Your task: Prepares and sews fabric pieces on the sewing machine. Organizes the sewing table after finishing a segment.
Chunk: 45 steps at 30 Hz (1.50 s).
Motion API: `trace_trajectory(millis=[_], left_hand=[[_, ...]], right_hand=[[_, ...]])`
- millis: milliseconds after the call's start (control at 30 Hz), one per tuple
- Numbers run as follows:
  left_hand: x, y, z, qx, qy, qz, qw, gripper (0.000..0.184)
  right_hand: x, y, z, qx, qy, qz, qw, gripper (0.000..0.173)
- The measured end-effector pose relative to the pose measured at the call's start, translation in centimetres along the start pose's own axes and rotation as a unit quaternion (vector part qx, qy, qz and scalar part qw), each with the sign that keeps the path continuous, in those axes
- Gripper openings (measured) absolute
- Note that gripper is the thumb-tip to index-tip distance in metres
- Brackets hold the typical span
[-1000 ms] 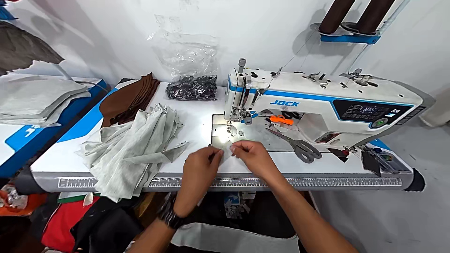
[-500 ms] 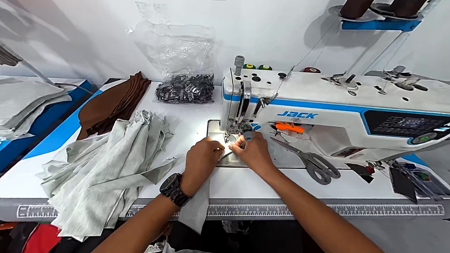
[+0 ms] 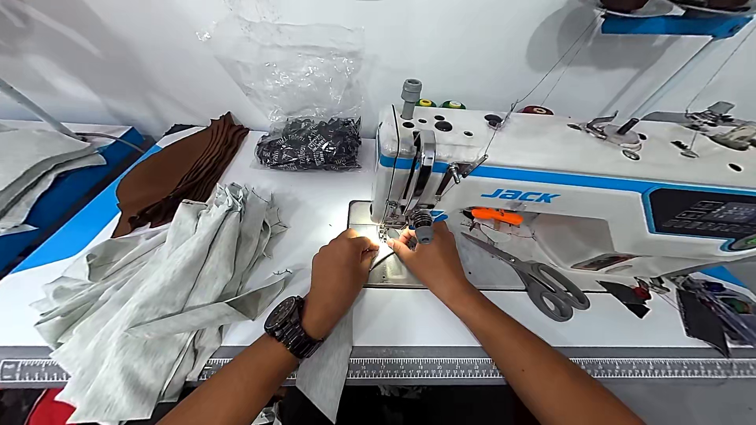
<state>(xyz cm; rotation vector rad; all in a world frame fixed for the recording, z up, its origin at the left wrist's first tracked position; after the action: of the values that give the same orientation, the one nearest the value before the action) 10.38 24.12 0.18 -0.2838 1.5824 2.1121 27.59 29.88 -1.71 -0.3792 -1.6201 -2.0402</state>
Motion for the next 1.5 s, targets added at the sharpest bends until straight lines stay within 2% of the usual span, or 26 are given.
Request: trace_trajectory(millis=[733,1000,1133,1233,1367,1433,1500], left_hand=[[-0.1,0.6,0.5,0.012,0.006,-0.010,1.000,0.008],[0.0,1.0,1.0,0.003,-0.025,-0.004,1.000,0.008],[0.3,0.5,2.5,0.024,0.017,0.012,0.999,0.012],[0.6,0.3,3.4,0.029,0.025,0.009,0.999,0.012],[0.7,0.4,4.0,0.046,0.063,0.010,0.997,0.014],[0.3,0.6,4.1,0.046,0.078,0.007,0.996,0.018],[-0.3,0.9,4.1,0.058,0.096,0.007,0.994,0.024]], right_hand=[[0.1,-0.1,0.2,-0.019,0.001,-0.015,1.000,0.028],[0.2,-0.3,1.0,-0.029,-0.004,-0.012,1.000,0.030],[-0.4,2.2,0.5,-0.020,-0.001,0.045,0.999,0.020],[-3.4,6.8,-2.3,-0.034,-0.009,0.028,0.999,0.021],[-10.8,12.7,-7.6,-0.108,-0.062,-0.121,0.985,0.023],[-14.2,14.0,-9.1,-0.070,-0.074,-0.153,0.983,0.028],[-15.6,14.5,-10.3,-0.033,-0.058,-0.153,0.986,0.033]])
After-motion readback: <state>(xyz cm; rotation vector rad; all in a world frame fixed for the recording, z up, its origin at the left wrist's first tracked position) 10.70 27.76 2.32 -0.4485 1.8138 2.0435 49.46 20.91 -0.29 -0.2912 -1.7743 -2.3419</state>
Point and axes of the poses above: each hand's wrist, its own z-axis towards the middle knuckle, its own y-axis out of the back of the hand, x = y × z, the point moved 2 cm from there along z, towards the middle knuckle, and after that the axes turned 8 degrees about -y, right-handed, at the moved point
